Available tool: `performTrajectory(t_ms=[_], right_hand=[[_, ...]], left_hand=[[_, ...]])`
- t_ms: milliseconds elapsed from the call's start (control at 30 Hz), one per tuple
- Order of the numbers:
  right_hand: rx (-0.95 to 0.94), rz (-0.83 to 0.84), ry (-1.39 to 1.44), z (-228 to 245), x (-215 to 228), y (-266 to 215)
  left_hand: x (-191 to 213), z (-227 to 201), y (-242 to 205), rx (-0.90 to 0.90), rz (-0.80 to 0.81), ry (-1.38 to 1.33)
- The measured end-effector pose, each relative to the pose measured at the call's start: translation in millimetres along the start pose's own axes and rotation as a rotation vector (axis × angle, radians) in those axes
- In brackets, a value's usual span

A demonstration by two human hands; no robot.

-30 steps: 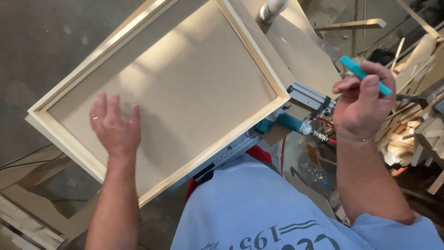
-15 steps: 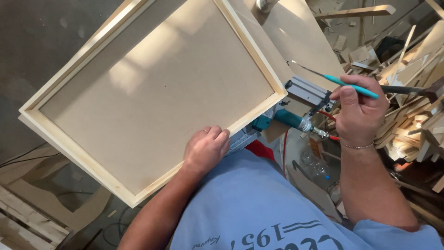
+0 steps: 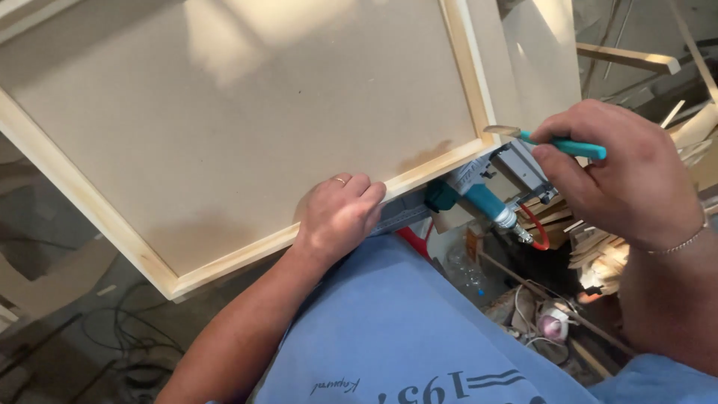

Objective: Assembling a wooden frame by nailing corners, scraping edges for a clean finish, and checking for squareness using a ruler.

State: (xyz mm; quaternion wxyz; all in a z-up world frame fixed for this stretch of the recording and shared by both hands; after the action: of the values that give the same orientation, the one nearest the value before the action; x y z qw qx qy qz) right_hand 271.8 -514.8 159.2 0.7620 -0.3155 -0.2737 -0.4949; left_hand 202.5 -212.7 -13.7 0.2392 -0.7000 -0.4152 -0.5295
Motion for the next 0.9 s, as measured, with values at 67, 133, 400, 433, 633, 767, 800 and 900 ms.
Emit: performTrajectory(t_ms=[67, 133, 400, 433, 633, 767, 800, 900], right_hand=[[0.064, 0.179, -0.314, -3, -3, 16], [0.021, 0.282, -0.442, -5, -5, 31], [0.037, 0.484, -0.606, -2, -20, 60], [0.030, 0.532, -0.669, 1, -23, 62], [0.025, 0.618, -0.746, 1, -31, 69], [0.064, 0.553, -0.710, -8, -31, 67], [0.064, 0.553, -0.709, -11, -30, 67], [0.046, 0.555, -0.647, -16, -29, 65]], left_hand=[[1, -1, 2, -0.017, -0.089, -0.051], [0, 0, 1, -0.004, -0.127, -0.061], [-3, -1, 0, 0.035, -0.202, -0.064], [-5, -1, -1, 0.037, -0.204, -0.054], [-12, -2, -3, 0.034, -0.185, -0.036], [-11, -1, -2, 0.034, -0.215, -0.050], [-11, -1, -3, 0.034, -0.214, -0.049], [-11, -2, -2, 0.037, -0.201, -0.073]])
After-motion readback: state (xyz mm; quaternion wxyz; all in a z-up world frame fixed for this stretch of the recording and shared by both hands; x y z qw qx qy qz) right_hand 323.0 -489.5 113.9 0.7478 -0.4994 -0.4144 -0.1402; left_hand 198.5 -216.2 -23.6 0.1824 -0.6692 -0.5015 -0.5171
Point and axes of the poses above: each hand's wrist, its own y-axis towards the middle knuckle, its own x-axis out of the back of the hand, z = x × y, the point moved 1 cm from there along y, towards the middle knuckle, and after that the axes turned 9 degrees about y, right-handed, at the moved point
